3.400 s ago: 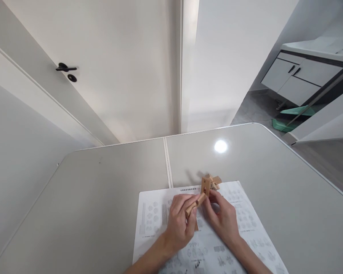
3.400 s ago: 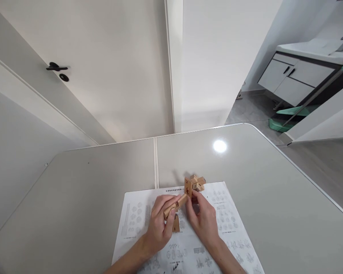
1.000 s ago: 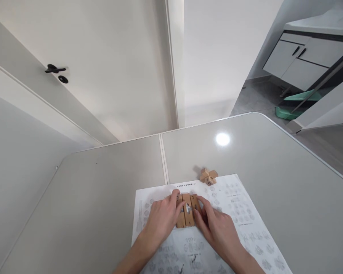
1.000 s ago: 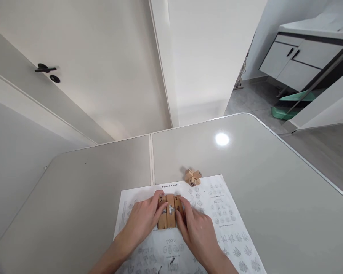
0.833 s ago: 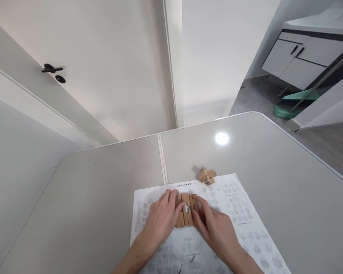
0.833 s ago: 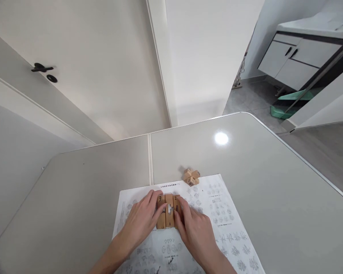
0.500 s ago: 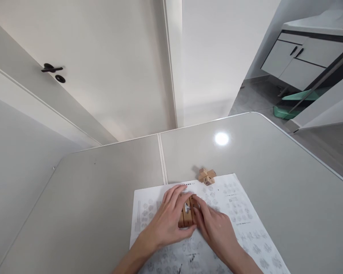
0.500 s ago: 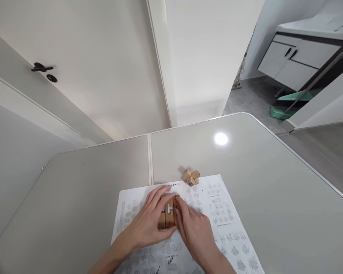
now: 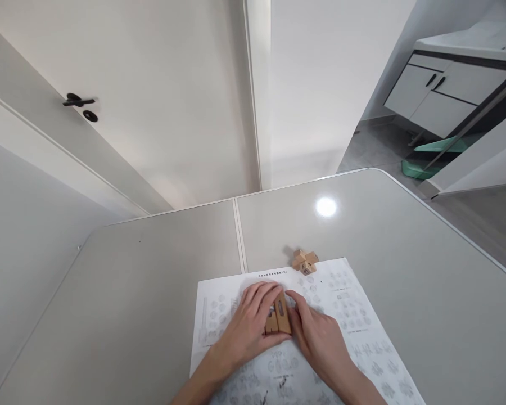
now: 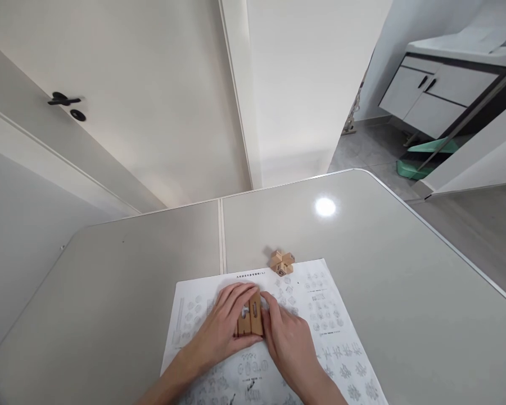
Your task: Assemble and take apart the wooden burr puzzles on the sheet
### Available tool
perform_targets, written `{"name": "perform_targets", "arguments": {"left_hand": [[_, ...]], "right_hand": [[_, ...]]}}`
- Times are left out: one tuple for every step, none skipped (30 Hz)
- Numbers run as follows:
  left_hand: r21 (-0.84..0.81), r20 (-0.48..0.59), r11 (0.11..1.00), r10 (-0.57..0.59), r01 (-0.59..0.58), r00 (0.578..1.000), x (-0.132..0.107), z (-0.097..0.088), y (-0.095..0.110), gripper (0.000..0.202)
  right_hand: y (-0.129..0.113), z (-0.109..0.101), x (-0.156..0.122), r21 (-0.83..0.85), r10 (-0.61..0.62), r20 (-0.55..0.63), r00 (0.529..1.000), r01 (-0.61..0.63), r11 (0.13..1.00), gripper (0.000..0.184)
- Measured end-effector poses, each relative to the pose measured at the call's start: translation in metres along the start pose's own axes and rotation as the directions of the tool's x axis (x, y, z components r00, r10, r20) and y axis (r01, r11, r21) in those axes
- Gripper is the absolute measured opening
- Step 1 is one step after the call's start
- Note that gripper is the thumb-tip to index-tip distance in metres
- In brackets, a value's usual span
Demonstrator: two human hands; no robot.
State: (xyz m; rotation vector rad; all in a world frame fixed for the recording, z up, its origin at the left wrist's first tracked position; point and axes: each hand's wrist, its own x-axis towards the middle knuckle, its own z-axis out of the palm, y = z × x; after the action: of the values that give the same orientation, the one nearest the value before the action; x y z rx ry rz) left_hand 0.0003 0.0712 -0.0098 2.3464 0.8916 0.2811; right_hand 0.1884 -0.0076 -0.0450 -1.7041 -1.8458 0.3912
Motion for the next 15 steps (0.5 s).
{"name": "perform_targets", "arguments": {"left_hand": [[0.017,-0.017,1.000,-0.019,0.019,1.000,-0.004,-0.001,-0.004,0.093],[0.037,-0.039,0.999,-0.039,0.040,0.998,-0.008,-0.003,-0.008,0.091],[0.057,-0.065,0.996,-0.060,0.064,0.996,-0.013,-0.005,-0.012,0.089],[0.079,-0.090,0.993,-0.081,0.088,0.993,-0.018,-0.008,-0.017,0.086],[0.100,-0.119,0.988,-0.104,0.116,0.988,-0.023,-0.011,-0.022,0.083],[0.119,-0.148,0.983,-0.125,0.143,0.981,-0.028,-0.014,-0.027,0.080],[0.137,-0.177,0.976,-0.144,0.169,0.974,-0.033,-0.017,-0.033,0.077],[0.153,-0.206,0.969,-0.158,0.191,0.966,-0.037,-0.021,-0.038,0.076],[0.171,-0.228,0.963,-0.169,0.210,0.959,-0.042,-0.024,-0.043,0.074],[0.188,-0.245,0.956,-0.176,0.225,0.953,-0.046,-0.027,-0.048,0.071],[0.206,-0.257,0.950,-0.178,0.234,0.950,-0.050,-0.030,-0.053,0.068],[0.222,-0.268,0.944,-0.180,0.242,0.947,-0.054,-0.033,-0.056,0.063],[0.234,-0.279,0.940,-0.182,0.250,0.943,-0.057,-0.035,-0.060,0.058],[0.240,-0.287,0.936,-0.185,0.257,0.940,-0.060,-0.036,-0.062,0.054],[0.240,-0.293,0.934,-0.189,0.264,0.937,-0.062,-0.038,-0.063,0.049]], "right_hand": [[0.000,0.000,0.000,0.016,0.003,-0.002,1.000,-0.003,1.000,0.035],[0.000,0.001,-0.001,0.029,0.005,0.000,1.000,-0.005,1.000,0.035],[0.001,0.001,-0.001,0.038,0.007,0.006,1.000,-0.008,0.999,0.035],[0.001,0.001,-0.002,0.045,0.011,0.013,1.000,-0.011,0.999,0.035],[0.001,0.001,-0.002,0.051,0.012,0.019,1.000,-0.013,0.999,0.036],[0.001,0.001,-0.002,0.055,0.013,0.022,1.000,-0.015,0.998,0.035],[0.001,0.000,-0.002,0.058,0.013,0.022,1.000,-0.015,0.998,0.035],[0.001,0.000,-0.001,0.063,0.012,0.022,1.000,-0.013,0.998,0.034],[0.001,-0.001,-0.001,0.069,0.010,0.019,1.000,-0.011,0.998,0.034],[0.001,-0.002,-0.001,0.076,0.009,0.017,1.000,-0.010,0.997,0.033],[0.000,-0.003,0.000,0.083,0.008,0.016,1.000,-0.009,0.996,0.032],[0.000,-0.004,0.000,0.091,0.005,0.017,1.000,-0.007,0.996,0.031],[0.000,-0.005,0.000,0.097,0.001,0.017,1.000,-0.003,0.995,0.031],[0.000,-0.005,0.001,0.100,-0.004,0.018,1.000,0.002,0.995,0.030],[0.001,-0.005,0.001,0.100,-0.007,0.017,1.000,0.005,0.995,0.029]]}}
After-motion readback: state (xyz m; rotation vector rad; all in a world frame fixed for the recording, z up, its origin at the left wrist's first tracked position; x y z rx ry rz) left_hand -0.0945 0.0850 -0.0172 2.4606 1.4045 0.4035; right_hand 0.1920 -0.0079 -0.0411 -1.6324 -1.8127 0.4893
